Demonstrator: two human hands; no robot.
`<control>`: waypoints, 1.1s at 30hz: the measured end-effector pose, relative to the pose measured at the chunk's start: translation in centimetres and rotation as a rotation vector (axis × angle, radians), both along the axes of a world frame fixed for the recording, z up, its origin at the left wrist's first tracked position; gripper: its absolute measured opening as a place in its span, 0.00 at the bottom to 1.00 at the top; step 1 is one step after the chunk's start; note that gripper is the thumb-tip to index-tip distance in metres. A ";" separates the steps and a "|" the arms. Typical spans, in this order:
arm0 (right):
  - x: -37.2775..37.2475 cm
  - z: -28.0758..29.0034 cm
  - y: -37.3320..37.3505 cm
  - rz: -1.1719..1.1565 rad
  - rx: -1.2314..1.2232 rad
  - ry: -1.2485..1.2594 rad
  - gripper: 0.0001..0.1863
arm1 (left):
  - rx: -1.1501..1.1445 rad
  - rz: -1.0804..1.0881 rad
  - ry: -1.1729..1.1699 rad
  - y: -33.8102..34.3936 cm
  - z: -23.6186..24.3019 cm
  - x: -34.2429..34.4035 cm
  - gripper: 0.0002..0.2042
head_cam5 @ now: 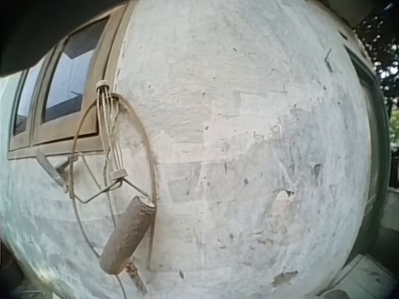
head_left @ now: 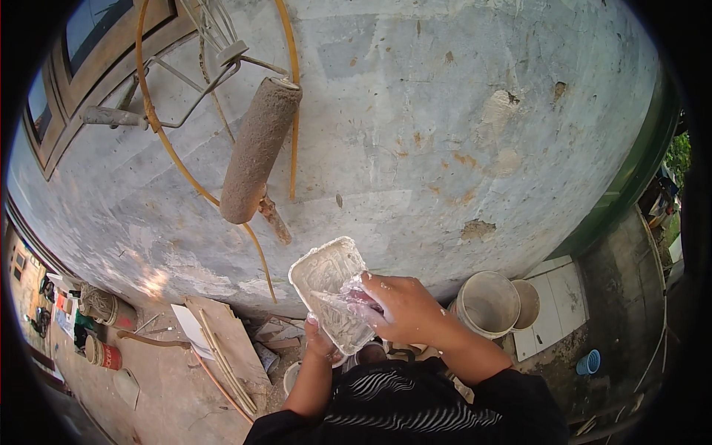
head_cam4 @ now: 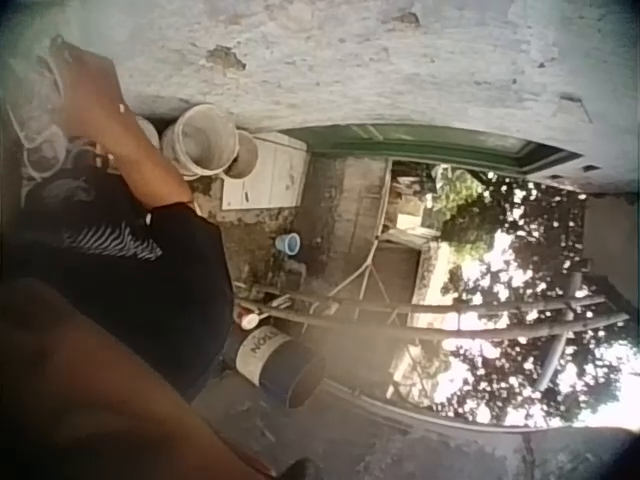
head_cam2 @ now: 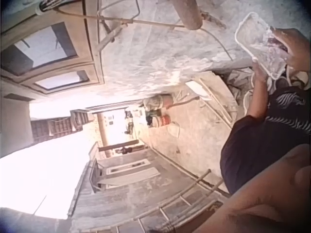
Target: Applying plaster or filler to holes in a concrete wall using a putty knife.
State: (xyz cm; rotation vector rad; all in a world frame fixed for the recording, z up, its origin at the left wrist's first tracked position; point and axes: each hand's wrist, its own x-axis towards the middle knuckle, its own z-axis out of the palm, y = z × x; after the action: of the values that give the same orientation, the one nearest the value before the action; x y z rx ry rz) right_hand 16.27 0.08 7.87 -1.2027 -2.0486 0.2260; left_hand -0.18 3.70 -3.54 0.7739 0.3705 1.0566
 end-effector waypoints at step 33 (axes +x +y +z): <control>-2.0 -2.2 0.3 -0.071 -0.192 0.333 0.27 | 0.091 0.207 -0.116 -0.3 -3.2 -0.6 0.48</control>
State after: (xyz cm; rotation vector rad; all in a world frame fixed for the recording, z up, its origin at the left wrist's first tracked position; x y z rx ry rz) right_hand 14.30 0.41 5.63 -1.2552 -1.7211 0.5606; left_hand -0.79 3.44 -6.73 0.7627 0.3095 1.3140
